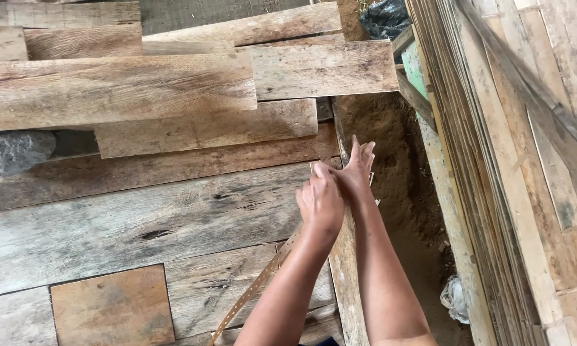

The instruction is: Applying adhesive and thin veneer strips to the edges of wooden boards in a workshop.

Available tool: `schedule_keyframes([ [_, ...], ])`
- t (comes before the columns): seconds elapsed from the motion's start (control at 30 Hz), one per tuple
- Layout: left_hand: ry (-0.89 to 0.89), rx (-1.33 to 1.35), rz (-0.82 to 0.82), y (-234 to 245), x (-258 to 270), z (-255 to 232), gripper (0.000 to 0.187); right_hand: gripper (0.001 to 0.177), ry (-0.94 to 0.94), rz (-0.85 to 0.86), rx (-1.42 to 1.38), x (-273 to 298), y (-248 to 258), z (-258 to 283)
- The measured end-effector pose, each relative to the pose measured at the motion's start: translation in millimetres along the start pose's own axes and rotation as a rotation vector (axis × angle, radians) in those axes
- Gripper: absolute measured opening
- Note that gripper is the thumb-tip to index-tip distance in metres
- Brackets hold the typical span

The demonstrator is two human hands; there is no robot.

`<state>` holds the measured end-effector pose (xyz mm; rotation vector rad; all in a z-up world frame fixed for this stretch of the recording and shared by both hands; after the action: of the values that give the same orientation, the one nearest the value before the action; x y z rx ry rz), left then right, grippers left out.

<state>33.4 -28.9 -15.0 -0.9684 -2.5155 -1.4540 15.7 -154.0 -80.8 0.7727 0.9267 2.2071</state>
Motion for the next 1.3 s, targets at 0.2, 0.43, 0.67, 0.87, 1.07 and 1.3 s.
schedule_keyframes([
  [0.2, -0.035, 0.056, 0.195, -7, 35, 3, 0.049, 0.135, 0.032, 0.013, -0.026, 1, 6, -1],
  [0.43, -0.047, -0.248, 0.368, 0, 54, 2, 0.071, 0.131, 0.138, -0.026, 0.142, 19, 29, 32],
  [0.67, -0.002, -0.291, 0.557, 22, 64, -9, 0.075, 0.062, 0.563, -0.316, 0.185, -23, 20, 107],
  [0.87, -0.081, -0.31, 0.486, -3, 48, 5, 0.071, 0.062, 0.766, -0.296, 0.439, -51, -42, 108],
  [1.07, -0.082, -0.303, 0.521, -6, 50, 3, 0.073, 0.056, 0.781, -0.337, 0.363, -32, -22, 123],
  [1.3, -0.076, -0.328, 0.47, 13, 59, -2, 0.069, 0.028, 0.941, -0.376, 0.084, -53, -2, 78],
])
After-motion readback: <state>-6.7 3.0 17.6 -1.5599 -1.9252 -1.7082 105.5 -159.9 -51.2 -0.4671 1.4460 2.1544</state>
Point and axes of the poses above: each hand's wrist, its own x-axis away from the middle knuckle, its own y-axis out of the back of the hand, z = x × y, the point moved 5 cm from there along -x, towards the middle knuckle, and after that the axes turned 1 degree about x, right-handed, at the moved point
